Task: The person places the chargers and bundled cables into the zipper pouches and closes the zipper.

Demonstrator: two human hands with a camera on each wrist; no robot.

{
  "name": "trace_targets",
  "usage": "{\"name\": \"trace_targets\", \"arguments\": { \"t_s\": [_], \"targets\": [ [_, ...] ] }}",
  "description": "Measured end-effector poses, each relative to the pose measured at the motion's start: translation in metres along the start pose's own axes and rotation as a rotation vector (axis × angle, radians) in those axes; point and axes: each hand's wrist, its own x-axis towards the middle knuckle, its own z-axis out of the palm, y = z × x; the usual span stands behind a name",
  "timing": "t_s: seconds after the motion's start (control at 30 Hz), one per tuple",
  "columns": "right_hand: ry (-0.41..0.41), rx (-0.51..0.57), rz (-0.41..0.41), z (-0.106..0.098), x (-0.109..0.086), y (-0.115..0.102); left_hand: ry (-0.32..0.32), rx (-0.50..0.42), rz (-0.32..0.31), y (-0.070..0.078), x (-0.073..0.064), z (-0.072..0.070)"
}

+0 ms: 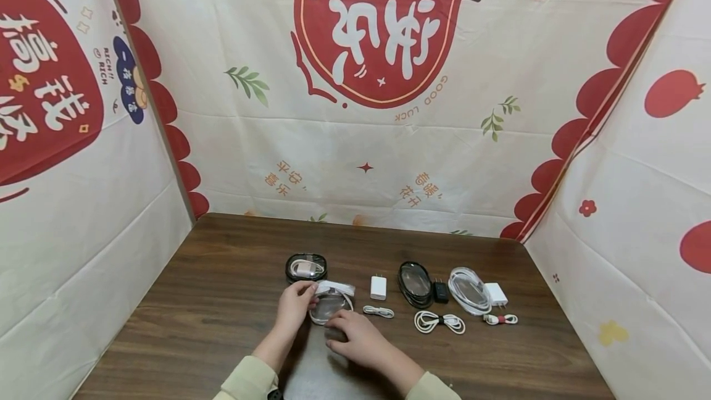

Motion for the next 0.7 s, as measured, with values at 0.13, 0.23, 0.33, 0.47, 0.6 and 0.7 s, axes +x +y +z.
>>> {"name": "trace_targets", "arguments": {
  "t_s": [0.13, 0.23, 0.33, 0.47, 0.6, 0.7],
  "targets": [
    [0.035, 0.105, 0.024, 0.001, -0.002, 0.001, -0.005, -0.031, -0.014, 0.001, -0.002, -0.001],
    [0.076, 0.181, 0.054, -0.001, -0.003, 0.002, -0.012, -0.049, -0.020, 0.002, -0.004, -0.003],
    [0.121, 0.233, 0.082, -0.004, -0.004, 0.004, -0.016, -0.051, -0.015, 0.002, -0.005, -0.004],
    [0.199, 0.267, 0.139, -0.010, -0.006, 0.008, -0.006, -0.037, -0.015, 0.001, -0.004, -0.004],
    [0.331, 0.276, 0.236, -0.014, -0.009, 0.016, -0.001, -0.024, -0.022, 0.001, -0.003, -0.005],
    [0.435, 0.244, 0.323, -0.013, -0.010, 0.025, -0.004, -0.008, -0.019, 0.000, -0.003, -0.006]
  ]
}}
